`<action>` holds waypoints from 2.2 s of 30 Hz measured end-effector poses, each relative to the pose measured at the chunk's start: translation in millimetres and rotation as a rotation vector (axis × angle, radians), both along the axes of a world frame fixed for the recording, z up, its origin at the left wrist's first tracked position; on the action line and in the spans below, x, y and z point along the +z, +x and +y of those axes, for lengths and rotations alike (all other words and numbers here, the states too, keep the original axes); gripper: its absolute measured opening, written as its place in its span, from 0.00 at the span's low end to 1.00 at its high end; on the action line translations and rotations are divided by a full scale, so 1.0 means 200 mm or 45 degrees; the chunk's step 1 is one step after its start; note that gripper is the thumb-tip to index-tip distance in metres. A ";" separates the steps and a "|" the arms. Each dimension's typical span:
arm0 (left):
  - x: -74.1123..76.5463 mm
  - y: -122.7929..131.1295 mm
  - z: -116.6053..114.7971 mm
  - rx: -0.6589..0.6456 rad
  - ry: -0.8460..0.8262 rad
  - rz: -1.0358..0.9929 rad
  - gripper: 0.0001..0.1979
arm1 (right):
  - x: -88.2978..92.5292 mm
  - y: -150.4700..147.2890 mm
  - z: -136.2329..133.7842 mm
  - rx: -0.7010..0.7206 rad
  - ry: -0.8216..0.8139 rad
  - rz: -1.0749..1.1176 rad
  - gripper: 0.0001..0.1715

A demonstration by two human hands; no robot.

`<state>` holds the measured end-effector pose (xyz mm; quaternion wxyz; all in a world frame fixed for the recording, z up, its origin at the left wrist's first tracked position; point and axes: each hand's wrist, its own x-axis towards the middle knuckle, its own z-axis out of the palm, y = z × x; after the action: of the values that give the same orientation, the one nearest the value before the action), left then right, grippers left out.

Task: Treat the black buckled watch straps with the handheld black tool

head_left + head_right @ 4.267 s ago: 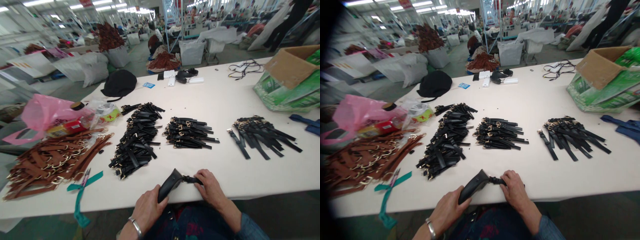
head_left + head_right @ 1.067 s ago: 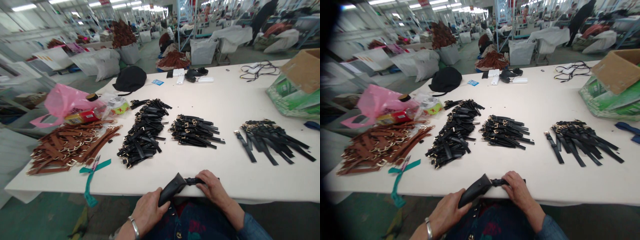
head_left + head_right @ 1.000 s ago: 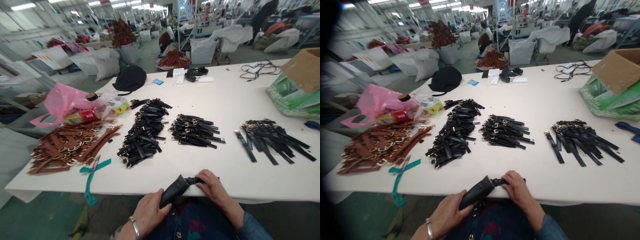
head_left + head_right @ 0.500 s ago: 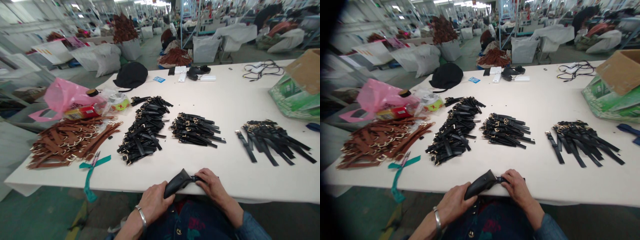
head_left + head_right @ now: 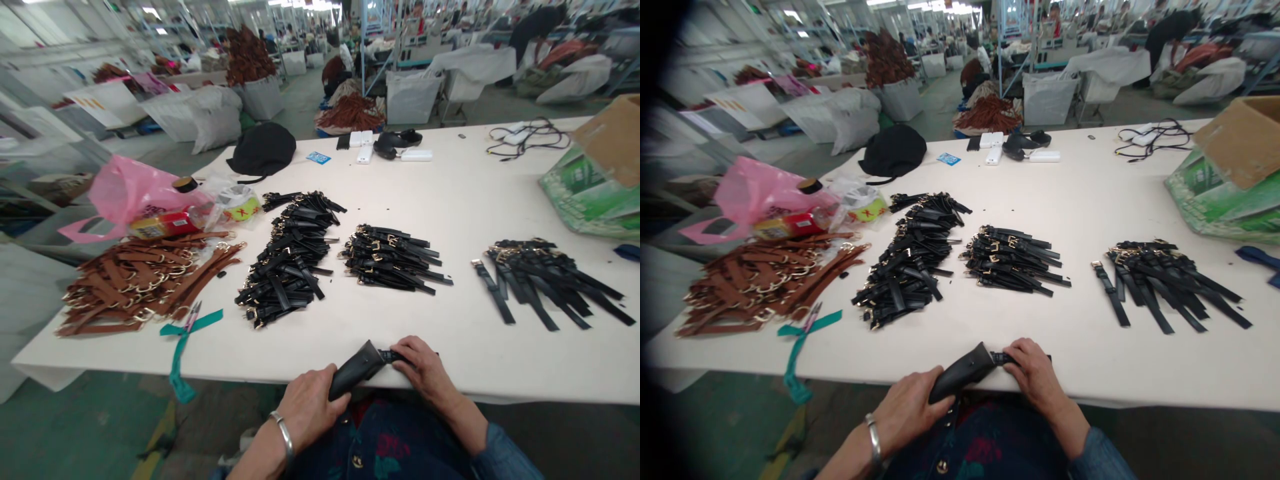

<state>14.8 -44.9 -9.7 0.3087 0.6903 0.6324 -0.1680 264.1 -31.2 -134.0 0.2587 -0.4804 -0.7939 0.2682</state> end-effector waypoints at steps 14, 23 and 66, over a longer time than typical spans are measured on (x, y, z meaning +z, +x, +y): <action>0.02 -0.03 0.02 -0.003 -0.021 -0.007 0.16 | 0.00 0.00 -0.01 -0.027 0.042 0.019 0.13; -0.01 -0.07 -0.02 0.065 -0.025 -0.012 0.15 | 0.02 -0.07 -0.07 -0.115 0.156 -0.022 0.23; -0.07 -0.12 -0.06 0.106 0.061 -0.109 0.17 | -0.03 -0.04 -0.04 -0.037 0.045 0.088 0.17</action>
<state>-8.2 -56.9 -24.5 0.3256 0.6773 0.6505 -0.1100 255.7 -39.0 -139.9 0.2982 -0.4777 -0.7821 0.2667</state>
